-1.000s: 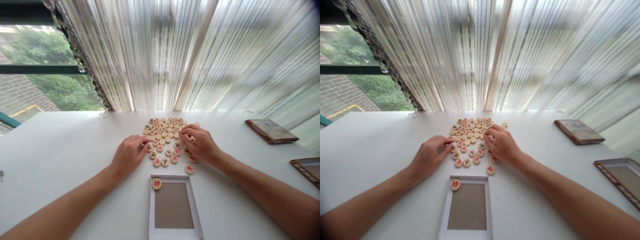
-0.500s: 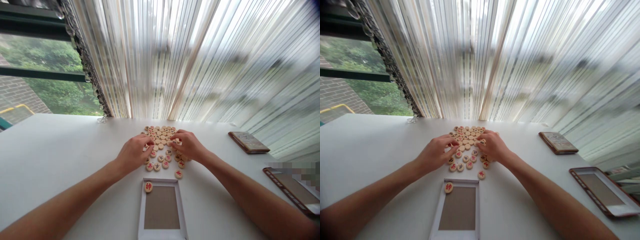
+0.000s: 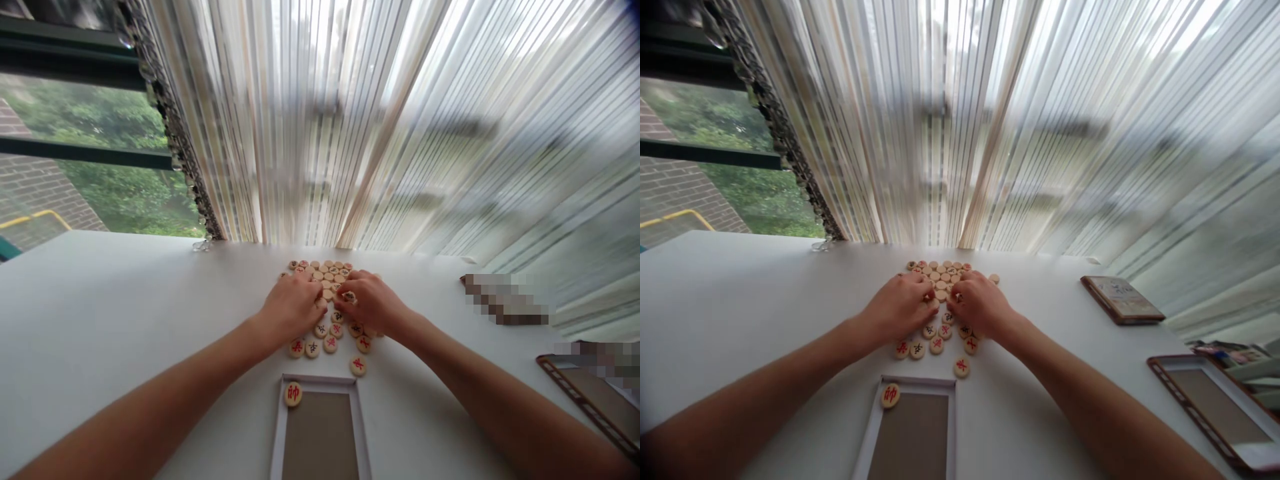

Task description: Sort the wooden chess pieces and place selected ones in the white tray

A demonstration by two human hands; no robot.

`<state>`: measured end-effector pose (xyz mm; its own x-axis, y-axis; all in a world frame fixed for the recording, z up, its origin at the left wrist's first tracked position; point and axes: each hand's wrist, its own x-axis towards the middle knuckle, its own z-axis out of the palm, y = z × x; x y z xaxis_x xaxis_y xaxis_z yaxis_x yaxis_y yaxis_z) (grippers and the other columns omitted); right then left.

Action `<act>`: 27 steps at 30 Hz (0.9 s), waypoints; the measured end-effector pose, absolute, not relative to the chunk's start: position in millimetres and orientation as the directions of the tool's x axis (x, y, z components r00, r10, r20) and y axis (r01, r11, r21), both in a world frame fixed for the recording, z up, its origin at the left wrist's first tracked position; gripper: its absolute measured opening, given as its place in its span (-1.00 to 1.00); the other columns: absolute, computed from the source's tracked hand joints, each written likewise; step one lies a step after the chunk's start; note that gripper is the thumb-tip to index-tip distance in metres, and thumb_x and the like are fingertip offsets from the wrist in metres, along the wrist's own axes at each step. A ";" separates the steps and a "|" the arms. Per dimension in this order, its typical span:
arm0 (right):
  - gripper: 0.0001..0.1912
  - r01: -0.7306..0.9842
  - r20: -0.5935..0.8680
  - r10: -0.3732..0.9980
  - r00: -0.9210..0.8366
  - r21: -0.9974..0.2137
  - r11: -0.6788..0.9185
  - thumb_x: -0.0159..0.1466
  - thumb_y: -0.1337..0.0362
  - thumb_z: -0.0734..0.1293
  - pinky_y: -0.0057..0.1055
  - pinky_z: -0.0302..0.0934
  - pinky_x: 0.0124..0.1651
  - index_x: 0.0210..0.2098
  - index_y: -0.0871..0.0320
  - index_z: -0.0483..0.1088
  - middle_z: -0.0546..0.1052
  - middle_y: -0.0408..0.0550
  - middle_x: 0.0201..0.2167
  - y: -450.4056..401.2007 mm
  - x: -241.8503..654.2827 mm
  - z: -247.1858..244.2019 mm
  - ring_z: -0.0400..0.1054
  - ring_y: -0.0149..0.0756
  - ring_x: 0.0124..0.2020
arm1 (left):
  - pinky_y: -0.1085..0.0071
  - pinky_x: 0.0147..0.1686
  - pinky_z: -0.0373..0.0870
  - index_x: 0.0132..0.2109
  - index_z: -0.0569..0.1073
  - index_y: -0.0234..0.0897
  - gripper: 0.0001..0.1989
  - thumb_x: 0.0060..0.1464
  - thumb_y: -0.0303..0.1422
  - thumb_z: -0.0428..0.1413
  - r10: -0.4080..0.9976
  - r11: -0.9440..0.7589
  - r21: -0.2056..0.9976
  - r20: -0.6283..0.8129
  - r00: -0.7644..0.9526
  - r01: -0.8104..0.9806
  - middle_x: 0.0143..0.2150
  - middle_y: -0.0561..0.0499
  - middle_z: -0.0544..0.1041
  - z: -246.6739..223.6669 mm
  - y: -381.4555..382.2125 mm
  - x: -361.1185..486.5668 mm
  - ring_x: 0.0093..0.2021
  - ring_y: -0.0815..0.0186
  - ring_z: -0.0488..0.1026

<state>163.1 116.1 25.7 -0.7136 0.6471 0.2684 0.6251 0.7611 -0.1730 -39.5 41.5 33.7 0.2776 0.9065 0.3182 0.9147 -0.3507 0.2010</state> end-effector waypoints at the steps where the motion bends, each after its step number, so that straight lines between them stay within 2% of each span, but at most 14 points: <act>1: -0.93 0.622 0.265 0.643 -0.719 -0.167 0.765 0.30 0.29 0.50 -0.21 0.33 -0.12 -0.31 0.14 0.65 0.61 0.06 -0.25 115.3 163.1 26.0 0.49 -0.06 -0.17 | 0.04 -0.07 0.51 -0.29 0.59 -0.28 -0.87 0.20 -0.32 0.24 0.905 -0.356 0.195 0.314 0.285 0.914 -0.21 -0.19 0.60 32.3 39.6 -40.7 -0.15 -0.02 0.57; 5: -0.84 0.600 0.254 0.617 -0.745 -0.151 0.786 0.37 0.29 0.43 -0.16 0.35 -0.07 -0.32 0.17 0.65 0.61 0.10 -0.25 110.9 162.9 29.0 0.48 -0.04 -0.15 | 0.04 -0.03 0.50 -0.19 0.58 -0.29 -0.88 0.20 -0.32 0.26 0.897 -0.372 0.149 0.314 0.313 0.916 -0.11 -0.21 0.58 29.8 32.2 -43.1 -0.09 -0.03 0.54; 11: -0.79 0.536 0.224 0.555 -0.801 -0.144 0.832 0.41 0.30 0.39 -0.14 0.36 -0.03 -0.31 0.17 0.66 0.61 0.09 -0.28 108.4 164.4 33.1 0.46 -0.05 -0.14 | 0.05 0.00 0.48 -0.18 0.58 -0.30 -0.88 0.24 -0.32 0.24 0.900 -0.379 0.148 0.289 0.326 0.914 -0.12 -0.20 0.56 28.8 32.6 -41.9 -0.08 -0.01 0.53; 19: -0.81 0.508 0.161 0.525 -0.836 -0.134 0.851 0.40 0.24 0.42 -0.17 0.34 -0.05 -0.27 0.19 0.65 0.61 0.09 -0.25 110.4 167.4 35.1 0.44 -0.03 -0.12 | 0.09 0.03 0.46 -0.19 0.57 -0.31 -0.87 0.27 -0.32 0.19 0.903 -0.373 0.148 0.286 0.321 0.916 -0.11 -0.18 0.55 26.6 35.6 -41.9 -0.04 0.03 0.51; 23: -0.77 0.504 0.178 0.533 -0.827 -0.181 0.844 0.44 0.28 0.37 -0.20 0.32 -0.02 -0.29 0.19 0.63 0.61 0.10 -0.26 110.4 166.6 37.4 0.46 -0.08 -0.13 | 0.12 0.02 0.46 -0.18 0.58 -0.31 -0.85 0.29 -0.32 0.18 0.903 -0.375 0.147 0.284 0.324 0.915 -0.10 -0.18 0.55 27.2 35.7 -40.9 -0.04 0.05 0.51; 27: -0.76 0.517 0.202 0.561 -0.803 -0.233 0.824 0.42 0.33 0.37 -0.25 0.30 -0.08 -0.39 0.16 0.57 0.59 0.01 -0.36 113.1 166.4 36.8 0.45 -0.17 -0.24 | 0.14 0.00 0.45 -0.18 0.58 -0.32 -0.82 0.33 -0.32 0.14 0.905 -0.375 0.145 0.273 0.328 0.915 -0.10 -0.19 0.55 28.9 35.2 -40.8 -0.05 0.07 0.51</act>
